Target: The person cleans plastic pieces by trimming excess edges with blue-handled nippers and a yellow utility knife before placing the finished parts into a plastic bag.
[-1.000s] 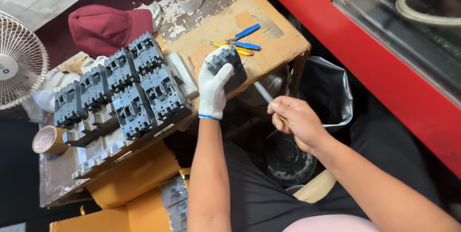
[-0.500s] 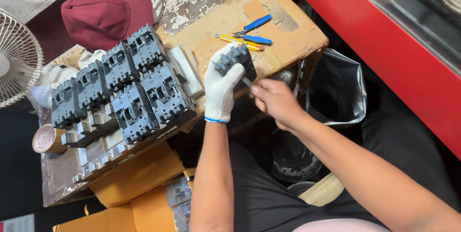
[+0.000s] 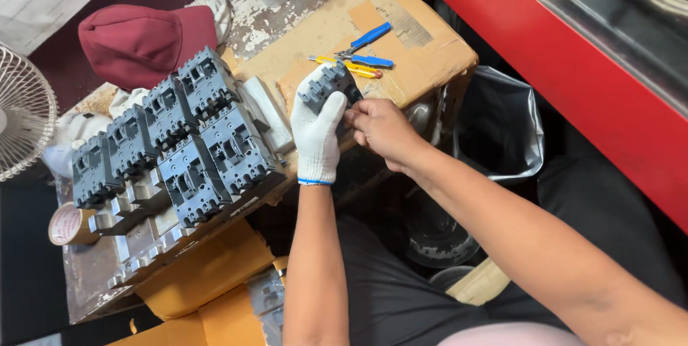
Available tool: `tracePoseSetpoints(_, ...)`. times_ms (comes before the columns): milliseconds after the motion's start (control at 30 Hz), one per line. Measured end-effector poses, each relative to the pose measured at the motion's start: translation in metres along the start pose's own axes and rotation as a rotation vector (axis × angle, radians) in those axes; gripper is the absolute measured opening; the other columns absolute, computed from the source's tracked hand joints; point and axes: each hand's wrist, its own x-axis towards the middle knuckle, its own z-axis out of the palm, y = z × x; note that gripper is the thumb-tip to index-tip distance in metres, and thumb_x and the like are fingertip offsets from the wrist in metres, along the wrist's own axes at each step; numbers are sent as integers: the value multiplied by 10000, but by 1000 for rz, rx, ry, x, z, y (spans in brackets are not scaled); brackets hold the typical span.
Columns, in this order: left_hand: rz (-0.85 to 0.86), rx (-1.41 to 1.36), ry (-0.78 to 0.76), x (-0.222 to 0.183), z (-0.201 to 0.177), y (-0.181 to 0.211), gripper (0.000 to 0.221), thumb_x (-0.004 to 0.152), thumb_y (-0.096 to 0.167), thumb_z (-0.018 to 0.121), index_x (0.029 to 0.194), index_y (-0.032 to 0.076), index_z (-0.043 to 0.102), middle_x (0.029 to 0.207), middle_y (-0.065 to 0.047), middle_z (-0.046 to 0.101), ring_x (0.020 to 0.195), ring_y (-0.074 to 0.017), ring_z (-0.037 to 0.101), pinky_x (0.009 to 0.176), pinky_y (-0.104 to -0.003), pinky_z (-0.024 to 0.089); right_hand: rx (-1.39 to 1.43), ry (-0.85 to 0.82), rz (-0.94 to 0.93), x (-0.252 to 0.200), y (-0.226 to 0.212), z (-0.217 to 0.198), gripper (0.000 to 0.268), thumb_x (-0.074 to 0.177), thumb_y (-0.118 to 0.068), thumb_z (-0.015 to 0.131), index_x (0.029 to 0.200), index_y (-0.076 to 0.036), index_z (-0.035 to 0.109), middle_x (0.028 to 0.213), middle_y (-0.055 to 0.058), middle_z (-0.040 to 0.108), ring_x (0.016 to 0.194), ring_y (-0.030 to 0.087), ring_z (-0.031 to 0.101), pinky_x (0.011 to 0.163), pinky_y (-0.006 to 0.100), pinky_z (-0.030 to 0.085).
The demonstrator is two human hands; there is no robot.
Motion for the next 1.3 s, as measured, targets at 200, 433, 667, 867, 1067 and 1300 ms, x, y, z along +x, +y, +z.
tracePoseSetpoints(200, -89, -11, 77, -8, -6, -12, 446, 964, -13, 681, 1396, -44, 575, 1228, -87, 641, 1041, -160, 594, 908, -310, 513, 12, 27, -59, -21, 25, -15, 255, 1036, -182, 560, 854, -21, 637, 554, -20, 475, 457, 61, 379, 416, 257, 271)
tracePoseSetpoints(433, 17, 104, 10, -6, 2, -1, 508, 932, 5, 683, 1421, -10, 548, 1258, -59, 649, 1069, -120, 623, 948, -271, 534, 79, -15, 67, -44, 22, -27, 220, 1008, -153, 534, 828, -38, 585, 537, -17, 438, 401, 72, 303, 356, 268, 194)
tracePoseSetpoints(667, 51, 89, 56, -12, 25, 16, 485, 975, 50, 667, 1436, -30, 543, 1278, -83, 644, 1080, -132, 626, 955, -277, 531, 208, 101, 227, -153, 51, -83, 175, 983, -146, 553, 894, -25, 643, 586, -3, 501, 435, 57, 337, 399, 232, 209)
tracePoseSetpoints(867, -167, -328, 258, -111, 91, 16, 440, 1015, 142, 541, 1436, 19, 504, 1337, -54, 635, 1228, -160, 605, 1090, -341, 459, 103, 312, 129, -195, 45, -128, 191, 981, -147, 594, 987, 11, 700, 714, -29, 557, 529, 39, 416, 460, 204, 295)
tracePoseSetpoints(1067, -359, -472, 283, -159, 104, 5, 365, 1074, 229, 525, 1353, 4, 591, 1291, -74, 656, 1220, -202, 597, 1108, -377, 442, -64, 345, 41, -194, 30, -125, 196, 980, -109, 611, 1102, -6, 725, 737, -9, 578, 560, 40, 476, 472, 191, 328)
tracePoseSetpoints(1300, -720, -806, 528, -148, 98, 11, 510, 999, 513, 458, 1162, 85, 683, 1078, -78, 710, 977, -244, 658, 897, -436, 536, -97, 279, -142, -154, -8, -91, 174, 984, -95, 617, 1105, -16, 714, 772, -19, 601, 599, 22, 495, 502, 175, 373)
